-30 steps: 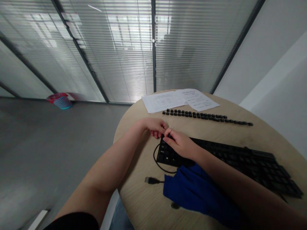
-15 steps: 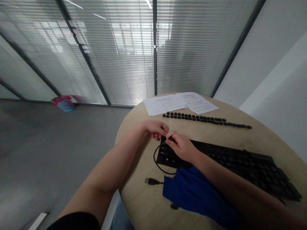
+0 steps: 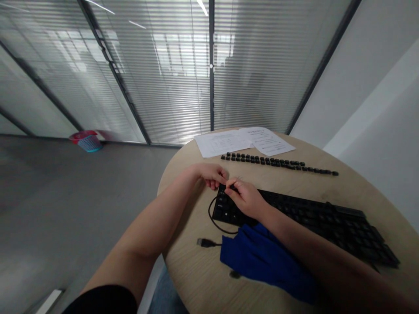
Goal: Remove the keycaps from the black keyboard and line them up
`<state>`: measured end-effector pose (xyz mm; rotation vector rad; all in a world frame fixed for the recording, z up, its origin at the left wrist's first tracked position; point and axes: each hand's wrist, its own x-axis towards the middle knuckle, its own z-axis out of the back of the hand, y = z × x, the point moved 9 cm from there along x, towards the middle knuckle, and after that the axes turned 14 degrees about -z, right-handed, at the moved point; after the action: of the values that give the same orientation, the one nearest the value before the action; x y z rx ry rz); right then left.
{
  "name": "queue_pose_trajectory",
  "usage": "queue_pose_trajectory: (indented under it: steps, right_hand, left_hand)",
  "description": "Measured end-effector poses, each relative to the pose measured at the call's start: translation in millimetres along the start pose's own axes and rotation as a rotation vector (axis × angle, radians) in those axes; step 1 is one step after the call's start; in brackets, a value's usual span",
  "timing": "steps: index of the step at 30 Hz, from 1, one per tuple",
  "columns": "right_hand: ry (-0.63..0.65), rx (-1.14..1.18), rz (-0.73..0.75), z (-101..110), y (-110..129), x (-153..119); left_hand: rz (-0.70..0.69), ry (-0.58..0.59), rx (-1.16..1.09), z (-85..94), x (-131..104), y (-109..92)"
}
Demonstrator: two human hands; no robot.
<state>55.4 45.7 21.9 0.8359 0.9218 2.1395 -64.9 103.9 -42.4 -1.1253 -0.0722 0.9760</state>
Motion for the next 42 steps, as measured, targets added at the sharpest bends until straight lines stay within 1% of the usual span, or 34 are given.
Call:
queue_pose_trajectory:
  steps: [3, 5, 7, 9, 13, 15, 17, 19, 22, 26, 30, 32, 34, 37, 39, 40, 42]
  right_hand:
    - [-0.149, 0.122, -0.123, 13, -17, 1]
    - [-0.173, 0.156, -0.162, 15, -22, 0]
    - [-0.146, 0.133, -0.150, 13, -21, -1]
    - [-0.166, 0.088, -0.133, 15, -17, -1]
    - [-0.332, 0.003, -0.068, 29, -8, -3]
    - [-0.410, -0.011, -0.007, 34, -3, -5]
    - [-0.453, -0.022, 0.037, 36, 1, -6]
    - [-0.458, -0.038, 0.039, 37, 1, -6]
    - [-0.430, -0.064, 0.017, 35, 2, -5]
    - [-0.396, -0.145, 0.028, 30, 9, -6]
    - [-0.383, -0.260, -0.004, 24, 10, -4]
    - [-0.397, -0.294, -0.042, 25, 6, -2]
    - [-0.424, -0.286, -0.099, 28, 0, 0]
    - [-0.435, -0.229, -0.181, 32, -9, 3]
    - [-0.420, -0.194, -0.207, 31, -12, 4]
    - [-0.412, -0.179, -0.214, 31, -13, 5]
    - [-0.396, -0.151, -0.225, 30, -14, 5]
  left_hand:
    - [0.008, -0.017, 0.003, -0.3, 1, 1]
    - [0.005, -0.018, -0.005, -0.9, 0, 1]
    - [-0.018, -0.027, -0.035, 0.2, -2, 0]
    - [-0.061, -0.084, -0.074, 6.9, -6, -3]
    - [-0.156, -0.272, -0.131, 27.5, -15, -14]
    - [-0.224, -0.313, -0.144, 31.2, -19, -24]
    - [-0.286, -0.335, -0.144, 31.5, -20, -35]
    - [-0.322, -0.354, -0.139, 30.9, -22, -44]
    - [-0.345, -0.357, -0.081, 29.3, -23, -55]
    - [-0.345, -0.346, 0.011, 28.2, -24, -61]
    - [-0.332, -0.335, 0.007, 28.6, -24, -57]
    - [-0.319, -0.365, -0.032, 33.2, -25, -52]
    - [-0.315, -0.435, -0.097, 42.0, -29, -46]
    - [-0.293, -0.582, -0.147, 58.6, -37, -35]
    - [-0.214, -0.656, -0.061, 67.2, -39, -23]
    - [-0.153, -0.667, 0.020, 69.6, -39, -16]
    - [-0.034, -0.616, 0.235, 69.9, -35, -5]
